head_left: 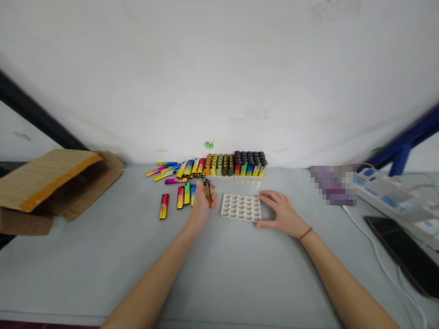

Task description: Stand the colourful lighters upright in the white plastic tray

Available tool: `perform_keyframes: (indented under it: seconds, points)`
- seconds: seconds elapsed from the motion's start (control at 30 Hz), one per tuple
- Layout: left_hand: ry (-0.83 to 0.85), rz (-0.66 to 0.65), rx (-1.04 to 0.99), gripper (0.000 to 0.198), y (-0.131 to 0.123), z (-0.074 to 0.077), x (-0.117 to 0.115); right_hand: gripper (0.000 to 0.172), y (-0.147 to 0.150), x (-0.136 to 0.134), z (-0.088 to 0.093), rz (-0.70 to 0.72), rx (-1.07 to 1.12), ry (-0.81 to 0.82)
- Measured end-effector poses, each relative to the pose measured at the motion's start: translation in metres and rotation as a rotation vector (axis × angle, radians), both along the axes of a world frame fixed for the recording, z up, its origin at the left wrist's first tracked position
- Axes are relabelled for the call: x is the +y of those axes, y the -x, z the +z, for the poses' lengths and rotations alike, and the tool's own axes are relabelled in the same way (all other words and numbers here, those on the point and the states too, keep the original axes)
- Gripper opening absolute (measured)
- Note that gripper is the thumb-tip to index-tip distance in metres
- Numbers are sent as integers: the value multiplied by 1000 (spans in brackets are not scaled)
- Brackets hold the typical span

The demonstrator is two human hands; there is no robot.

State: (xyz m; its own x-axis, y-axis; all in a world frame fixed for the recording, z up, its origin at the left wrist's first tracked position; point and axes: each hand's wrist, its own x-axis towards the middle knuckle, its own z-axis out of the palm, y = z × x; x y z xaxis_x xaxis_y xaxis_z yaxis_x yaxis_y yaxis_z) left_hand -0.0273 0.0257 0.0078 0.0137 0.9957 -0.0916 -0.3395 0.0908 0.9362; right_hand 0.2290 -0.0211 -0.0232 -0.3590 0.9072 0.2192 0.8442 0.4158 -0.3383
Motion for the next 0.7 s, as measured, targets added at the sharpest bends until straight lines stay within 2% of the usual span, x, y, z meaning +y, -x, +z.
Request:
perform_keyframes:
  seconds: [0.13,0.3,0.47,0.6,0.7]
  points:
    - [-246,-77,197,33,-10,0,-3,83,3,0,2,-4,0,16]
    - [-474,-217,523,24,-32,2,0,74,4,0,5,-4,26,35]
    - [-573,-366,751,26,-48,-1,11,76,5,2,4,-9,47,56]
    - [-651,-361,952,27,-52,0,13,75,5,3,4,-6,63,64]
    - [-681,-362,1014,28,-53,4,11,73,6,2,5,-9,67,64]
